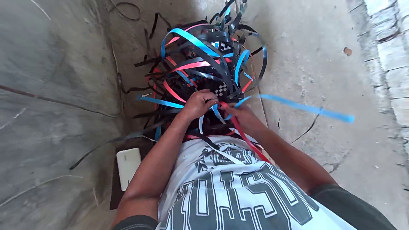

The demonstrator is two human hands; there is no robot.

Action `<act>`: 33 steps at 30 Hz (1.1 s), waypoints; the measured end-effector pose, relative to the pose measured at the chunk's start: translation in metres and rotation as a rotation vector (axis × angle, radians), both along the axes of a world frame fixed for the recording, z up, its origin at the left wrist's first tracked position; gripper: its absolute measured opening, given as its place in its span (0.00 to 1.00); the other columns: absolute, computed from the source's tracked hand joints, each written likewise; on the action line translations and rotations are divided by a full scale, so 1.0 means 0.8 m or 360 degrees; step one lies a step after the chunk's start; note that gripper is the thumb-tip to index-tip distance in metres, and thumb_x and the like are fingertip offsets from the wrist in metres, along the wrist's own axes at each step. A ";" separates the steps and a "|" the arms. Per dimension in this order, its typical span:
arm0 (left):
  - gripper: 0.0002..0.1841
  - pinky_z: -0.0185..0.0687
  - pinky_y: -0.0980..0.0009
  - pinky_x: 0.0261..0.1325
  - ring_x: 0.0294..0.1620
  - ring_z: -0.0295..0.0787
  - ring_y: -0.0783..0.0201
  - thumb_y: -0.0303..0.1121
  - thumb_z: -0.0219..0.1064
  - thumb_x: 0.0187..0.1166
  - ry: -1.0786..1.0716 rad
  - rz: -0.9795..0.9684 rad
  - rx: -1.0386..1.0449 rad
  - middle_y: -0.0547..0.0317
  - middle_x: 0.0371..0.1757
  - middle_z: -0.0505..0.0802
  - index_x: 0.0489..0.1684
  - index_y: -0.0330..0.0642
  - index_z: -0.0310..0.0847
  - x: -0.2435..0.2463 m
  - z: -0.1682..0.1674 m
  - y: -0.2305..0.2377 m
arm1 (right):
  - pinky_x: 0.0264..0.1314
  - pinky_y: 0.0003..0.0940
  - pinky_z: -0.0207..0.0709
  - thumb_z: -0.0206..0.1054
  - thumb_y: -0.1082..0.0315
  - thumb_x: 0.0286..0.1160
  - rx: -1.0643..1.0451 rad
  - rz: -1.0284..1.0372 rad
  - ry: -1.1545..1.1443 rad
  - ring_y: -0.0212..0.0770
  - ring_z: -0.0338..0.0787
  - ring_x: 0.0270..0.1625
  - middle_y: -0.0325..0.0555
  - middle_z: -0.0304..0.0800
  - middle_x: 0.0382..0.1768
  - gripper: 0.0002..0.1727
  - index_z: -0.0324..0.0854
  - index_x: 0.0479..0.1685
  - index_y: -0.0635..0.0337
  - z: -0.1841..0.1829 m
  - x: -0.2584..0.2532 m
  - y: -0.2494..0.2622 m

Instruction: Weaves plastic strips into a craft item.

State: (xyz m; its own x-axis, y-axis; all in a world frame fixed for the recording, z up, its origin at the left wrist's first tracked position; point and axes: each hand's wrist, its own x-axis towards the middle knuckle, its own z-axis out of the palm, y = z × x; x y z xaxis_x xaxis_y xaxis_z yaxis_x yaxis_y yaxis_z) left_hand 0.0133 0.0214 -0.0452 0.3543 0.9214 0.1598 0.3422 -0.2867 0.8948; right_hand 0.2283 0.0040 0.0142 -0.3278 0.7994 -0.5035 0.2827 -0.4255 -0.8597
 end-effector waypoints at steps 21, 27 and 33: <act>0.16 0.80 0.45 0.70 0.59 0.92 0.52 0.40 0.63 0.89 0.0077 -0.0023 -0.0480 0.46 0.53 0.95 0.56 0.37 0.91 0.022 0.023 0.007 | 0.38 0.28 0.80 0.64 0.68 0.82 0.0578 -0.0176 -0.0111 0.26 0.81 0.29 0.34 0.83 0.25 0.08 0.82 0.36 0.62 -0.027 -0.001 -0.020; 0.17 0.82 0.47 0.52 0.40 0.90 0.52 0.39 0.62 0.89 0.0183 0.0168 -0.0383 0.46 0.34 0.93 0.39 0.33 0.90 0.023 0.009 0.007 | 0.45 0.30 0.83 0.54 0.64 0.88 0.0595 -0.0347 0.0069 0.29 0.87 0.41 0.40 0.90 0.41 0.15 0.84 0.52 0.62 -0.004 0.004 -0.022; 0.16 0.81 0.40 0.63 0.52 0.92 0.43 0.38 0.63 0.89 0.0345 -0.0137 -0.0253 0.40 0.44 0.94 0.48 0.32 0.91 0.034 0.015 -0.007 | 0.34 0.26 0.77 0.58 0.69 0.86 0.0209 -0.0250 0.0067 0.26 0.78 0.25 0.31 0.80 0.21 0.11 0.85 0.40 0.60 0.025 0.001 -0.001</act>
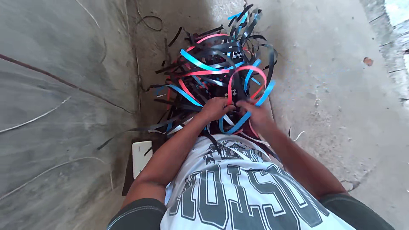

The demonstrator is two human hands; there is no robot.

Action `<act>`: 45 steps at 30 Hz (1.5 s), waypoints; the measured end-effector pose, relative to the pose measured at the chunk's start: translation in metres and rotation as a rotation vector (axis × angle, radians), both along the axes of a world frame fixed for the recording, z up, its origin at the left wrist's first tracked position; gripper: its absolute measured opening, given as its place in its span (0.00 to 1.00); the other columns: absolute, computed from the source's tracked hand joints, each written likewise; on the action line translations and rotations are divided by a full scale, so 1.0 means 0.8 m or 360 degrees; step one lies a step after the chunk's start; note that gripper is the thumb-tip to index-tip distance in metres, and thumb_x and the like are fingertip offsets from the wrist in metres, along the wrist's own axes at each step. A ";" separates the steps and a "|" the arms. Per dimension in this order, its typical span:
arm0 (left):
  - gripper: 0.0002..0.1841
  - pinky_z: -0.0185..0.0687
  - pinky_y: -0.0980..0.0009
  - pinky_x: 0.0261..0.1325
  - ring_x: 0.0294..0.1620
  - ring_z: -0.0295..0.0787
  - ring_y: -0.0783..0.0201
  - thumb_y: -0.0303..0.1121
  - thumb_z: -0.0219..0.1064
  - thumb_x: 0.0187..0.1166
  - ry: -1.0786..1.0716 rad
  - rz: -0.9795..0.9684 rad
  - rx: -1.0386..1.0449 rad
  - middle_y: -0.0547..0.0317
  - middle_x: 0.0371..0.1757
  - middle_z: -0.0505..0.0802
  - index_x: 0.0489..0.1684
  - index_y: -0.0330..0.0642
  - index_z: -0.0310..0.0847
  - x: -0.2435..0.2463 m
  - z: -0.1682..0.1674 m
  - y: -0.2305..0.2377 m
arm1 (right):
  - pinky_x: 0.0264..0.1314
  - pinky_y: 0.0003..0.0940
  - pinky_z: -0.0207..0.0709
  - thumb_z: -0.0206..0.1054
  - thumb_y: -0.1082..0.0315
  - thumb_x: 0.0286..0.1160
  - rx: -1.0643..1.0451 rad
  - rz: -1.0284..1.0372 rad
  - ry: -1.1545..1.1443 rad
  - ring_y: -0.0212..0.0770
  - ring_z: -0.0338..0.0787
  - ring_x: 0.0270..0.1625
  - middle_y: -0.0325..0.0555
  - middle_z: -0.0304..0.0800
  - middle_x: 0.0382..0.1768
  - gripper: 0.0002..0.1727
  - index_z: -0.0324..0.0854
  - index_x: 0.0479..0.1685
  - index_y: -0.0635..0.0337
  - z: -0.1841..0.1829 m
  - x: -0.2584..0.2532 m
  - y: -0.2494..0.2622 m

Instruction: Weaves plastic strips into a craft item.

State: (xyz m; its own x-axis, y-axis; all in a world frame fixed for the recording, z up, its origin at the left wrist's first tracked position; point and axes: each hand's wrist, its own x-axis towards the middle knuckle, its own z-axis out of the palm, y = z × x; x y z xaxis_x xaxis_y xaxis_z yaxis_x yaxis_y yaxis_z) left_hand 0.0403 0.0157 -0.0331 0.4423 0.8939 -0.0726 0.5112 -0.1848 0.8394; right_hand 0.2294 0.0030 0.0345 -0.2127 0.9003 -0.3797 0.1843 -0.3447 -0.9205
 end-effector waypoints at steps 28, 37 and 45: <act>0.19 0.81 0.41 0.55 0.46 0.91 0.44 0.45 0.65 0.87 0.0245 0.0020 -0.0419 0.43 0.38 0.93 0.43 0.37 0.92 0.022 0.033 0.016 | 0.44 0.30 0.85 0.68 0.76 0.76 0.0193 -0.0018 -0.0333 0.30 0.88 0.38 0.41 0.91 0.39 0.10 0.85 0.53 0.66 -0.019 0.048 -0.037; 0.17 0.80 0.41 0.58 0.48 0.91 0.45 0.42 0.63 0.89 0.0230 -0.0079 -0.0454 0.43 0.41 0.94 0.50 0.37 0.92 0.020 0.029 -0.001 | 0.35 0.26 0.82 0.71 0.70 0.71 0.0619 0.0121 -0.0141 0.24 0.83 0.28 0.31 0.89 0.31 0.10 0.85 0.50 0.59 0.038 0.017 0.049; 0.18 0.80 0.39 0.54 0.45 0.90 0.42 0.41 0.67 0.86 0.0157 0.0135 -0.0410 0.40 0.36 0.91 0.37 0.31 0.87 0.012 0.025 0.003 | 0.36 0.34 0.82 0.69 0.65 0.82 0.0105 0.0277 -0.0625 0.33 0.83 0.31 0.45 0.86 0.37 0.11 0.83 0.53 0.64 -0.031 0.033 0.039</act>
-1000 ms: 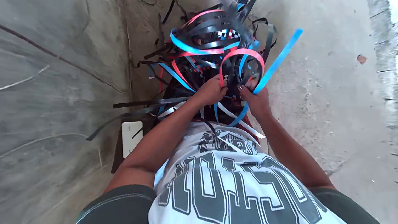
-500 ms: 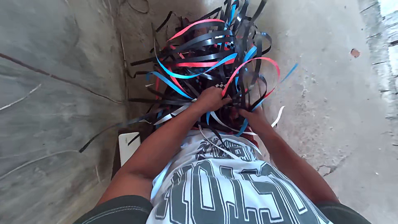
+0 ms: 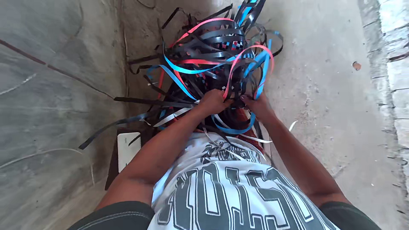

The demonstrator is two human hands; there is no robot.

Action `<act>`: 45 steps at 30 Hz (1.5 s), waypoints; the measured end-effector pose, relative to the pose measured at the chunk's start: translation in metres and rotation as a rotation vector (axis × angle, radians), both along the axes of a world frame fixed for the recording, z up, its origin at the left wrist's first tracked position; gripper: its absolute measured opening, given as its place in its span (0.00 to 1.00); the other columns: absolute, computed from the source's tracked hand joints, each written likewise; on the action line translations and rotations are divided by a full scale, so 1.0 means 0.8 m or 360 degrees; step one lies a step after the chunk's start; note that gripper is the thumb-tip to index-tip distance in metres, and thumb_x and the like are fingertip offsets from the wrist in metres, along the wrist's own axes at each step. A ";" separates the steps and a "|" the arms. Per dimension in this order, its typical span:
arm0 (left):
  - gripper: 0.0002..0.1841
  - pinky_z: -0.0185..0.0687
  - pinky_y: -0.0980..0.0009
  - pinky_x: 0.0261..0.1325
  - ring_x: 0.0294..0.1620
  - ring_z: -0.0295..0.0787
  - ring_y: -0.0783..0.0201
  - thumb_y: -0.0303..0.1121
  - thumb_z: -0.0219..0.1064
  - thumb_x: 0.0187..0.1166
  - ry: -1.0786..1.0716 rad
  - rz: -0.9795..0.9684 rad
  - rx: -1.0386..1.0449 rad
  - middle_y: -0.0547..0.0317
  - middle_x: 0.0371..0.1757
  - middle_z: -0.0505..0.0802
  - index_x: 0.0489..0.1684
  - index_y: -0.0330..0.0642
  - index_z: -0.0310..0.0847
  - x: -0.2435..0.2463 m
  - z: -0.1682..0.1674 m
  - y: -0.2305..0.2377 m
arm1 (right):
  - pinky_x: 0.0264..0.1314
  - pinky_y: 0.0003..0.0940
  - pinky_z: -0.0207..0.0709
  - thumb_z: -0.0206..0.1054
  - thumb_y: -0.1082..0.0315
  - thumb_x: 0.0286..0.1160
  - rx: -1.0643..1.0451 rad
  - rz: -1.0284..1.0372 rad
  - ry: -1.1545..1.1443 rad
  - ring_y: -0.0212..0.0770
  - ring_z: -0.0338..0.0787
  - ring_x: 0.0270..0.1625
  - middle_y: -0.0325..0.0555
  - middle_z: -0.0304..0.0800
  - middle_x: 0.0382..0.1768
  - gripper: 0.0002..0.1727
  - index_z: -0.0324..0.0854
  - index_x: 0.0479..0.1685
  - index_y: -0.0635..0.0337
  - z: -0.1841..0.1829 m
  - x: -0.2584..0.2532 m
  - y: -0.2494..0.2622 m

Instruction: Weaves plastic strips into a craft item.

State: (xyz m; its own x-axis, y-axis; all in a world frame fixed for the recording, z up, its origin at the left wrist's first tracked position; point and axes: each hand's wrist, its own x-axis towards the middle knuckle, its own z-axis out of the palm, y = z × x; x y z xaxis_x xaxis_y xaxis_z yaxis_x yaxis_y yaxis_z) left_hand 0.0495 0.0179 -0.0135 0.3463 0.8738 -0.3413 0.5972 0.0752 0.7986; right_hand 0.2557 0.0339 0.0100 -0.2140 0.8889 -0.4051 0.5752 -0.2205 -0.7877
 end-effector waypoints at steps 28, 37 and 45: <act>0.19 0.79 0.39 0.64 0.56 0.91 0.47 0.48 0.74 0.79 -0.0087 0.0106 0.0124 0.47 0.53 0.95 0.63 0.49 0.89 -0.038 0.021 0.026 | 0.29 0.20 0.77 0.63 0.74 0.80 0.0036 -0.0475 0.0788 0.22 0.79 0.21 0.28 0.86 0.21 0.10 0.85 0.31 0.54 -0.038 0.004 -0.046; 0.14 0.85 0.57 0.56 0.49 0.90 0.51 0.33 0.59 0.89 -0.0094 0.0323 0.0572 0.41 0.51 0.90 0.54 0.37 0.91 -0.001 0.079 -0.045 | 0.31 0.24 0.81 0.62 0.72 0.80 0.0032 -0.0454 0.0897 0.24 0.81 0.22 0.29 0.85 0.20 0.08 0.83 0.33 0.54 -0.032 -0.016 -0.034; 0.15 0.79 0.31 0.58 0.62 0.89 0.36 0.39 0.59 0.90 0.0480 -0.0243 0.0207 0.39 0.56 0.93 0.53 0.42 0.91 0.047 0.034 0.020 | 0.40 0.26 0.87 0.62 0.72 0.77 0.0403 -0.0443 0.0719 0.24 0.90 0.32 0.26 0.91 0.30 0.05 0.80 0.40 0.49 0.029 0.009 -0.060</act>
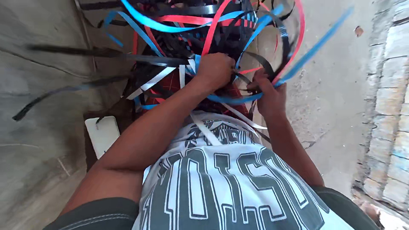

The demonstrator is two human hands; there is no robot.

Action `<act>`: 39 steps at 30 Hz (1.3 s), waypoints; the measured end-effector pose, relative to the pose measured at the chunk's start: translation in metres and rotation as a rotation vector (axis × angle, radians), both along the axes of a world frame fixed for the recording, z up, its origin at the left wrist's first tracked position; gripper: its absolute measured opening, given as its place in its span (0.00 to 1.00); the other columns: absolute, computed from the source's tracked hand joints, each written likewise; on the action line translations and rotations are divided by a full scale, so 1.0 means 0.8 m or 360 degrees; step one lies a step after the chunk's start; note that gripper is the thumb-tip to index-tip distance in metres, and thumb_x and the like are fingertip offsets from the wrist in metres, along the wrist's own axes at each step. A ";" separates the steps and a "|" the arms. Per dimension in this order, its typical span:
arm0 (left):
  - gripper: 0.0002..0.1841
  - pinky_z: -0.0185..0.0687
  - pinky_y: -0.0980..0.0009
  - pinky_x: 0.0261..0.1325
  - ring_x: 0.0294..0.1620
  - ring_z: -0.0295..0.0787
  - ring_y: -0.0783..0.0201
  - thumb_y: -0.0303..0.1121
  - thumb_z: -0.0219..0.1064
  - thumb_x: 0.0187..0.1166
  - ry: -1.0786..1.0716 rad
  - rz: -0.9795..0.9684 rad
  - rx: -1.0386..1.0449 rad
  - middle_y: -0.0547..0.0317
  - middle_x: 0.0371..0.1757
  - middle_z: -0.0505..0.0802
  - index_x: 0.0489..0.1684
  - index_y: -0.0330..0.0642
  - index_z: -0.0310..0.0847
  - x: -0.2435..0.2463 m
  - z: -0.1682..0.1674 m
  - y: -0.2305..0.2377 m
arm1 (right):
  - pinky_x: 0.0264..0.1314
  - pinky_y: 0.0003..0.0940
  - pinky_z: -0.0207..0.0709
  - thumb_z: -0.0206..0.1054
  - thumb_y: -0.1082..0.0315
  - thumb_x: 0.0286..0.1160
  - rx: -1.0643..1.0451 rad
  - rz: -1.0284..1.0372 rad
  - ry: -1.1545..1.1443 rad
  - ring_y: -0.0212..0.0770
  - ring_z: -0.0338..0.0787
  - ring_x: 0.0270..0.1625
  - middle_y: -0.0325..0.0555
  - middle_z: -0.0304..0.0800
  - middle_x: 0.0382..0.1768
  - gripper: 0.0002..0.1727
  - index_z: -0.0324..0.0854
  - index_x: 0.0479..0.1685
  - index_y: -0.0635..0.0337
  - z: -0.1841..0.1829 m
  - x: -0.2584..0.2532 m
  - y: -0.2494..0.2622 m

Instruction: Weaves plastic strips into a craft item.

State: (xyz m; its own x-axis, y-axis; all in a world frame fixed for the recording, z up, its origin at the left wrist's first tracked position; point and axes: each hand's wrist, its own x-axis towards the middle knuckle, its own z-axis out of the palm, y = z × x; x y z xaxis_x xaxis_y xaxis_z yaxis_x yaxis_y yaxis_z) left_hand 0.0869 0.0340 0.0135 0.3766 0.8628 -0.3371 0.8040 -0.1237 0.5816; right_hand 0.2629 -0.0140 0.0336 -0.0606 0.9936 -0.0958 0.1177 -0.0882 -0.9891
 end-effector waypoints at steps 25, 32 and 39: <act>0.21 0.61 0.36 0.77 0.68 0.86 0.41 0.48 0.66 0.86 -0.0165 0.0337 0.0194 0.39 0.60 0.92 0.50 0.35 0.91 -0.031 -0.009 -0.027 | 0.29 0.20 0.71 0.69 0.72 0.75 -0.0278 0.0722 -0.0287 0.21 0.73 0.22 0.30 0.80 0.24 0.03 0.82 0.35 0.59 -0.029 -0.042 0.135; 0.20 0.57 0.34 0.78 0.71 0.84 0.43 0.42 0.57 0.89 -0.0338 0.0456 0.0021 0.40 0.60 0.93 0.50 0.36 0.91 -0.048 -0.006 -0.004 | 0.25 0.22 0.72 0.72 0.72 0.66 -0.0333 0.0623 -0.0058 0.22 0.74 0.19 0.26 0.79 0.19 0.08 0.78 0.30 0.51 -0.036 -0.013 0.099; 0.22 0.64 0.39 0.69 0.51 0.89 0.48 0.48 0.57 0.90 -0.0268 0.0485 0.0018 0.46 0.43 0.94 0.44 0.40 0.91 -0.033 -0.019 0.007 | 0.48 0.29 0.87 0.65 0.69 0.77 0.0030 0.0428 -0.0130 0.24 0.92 0.37 0.29 0.94 0.31 0.04 0.84 0.38 0.55 -0.011 -0.009 0.083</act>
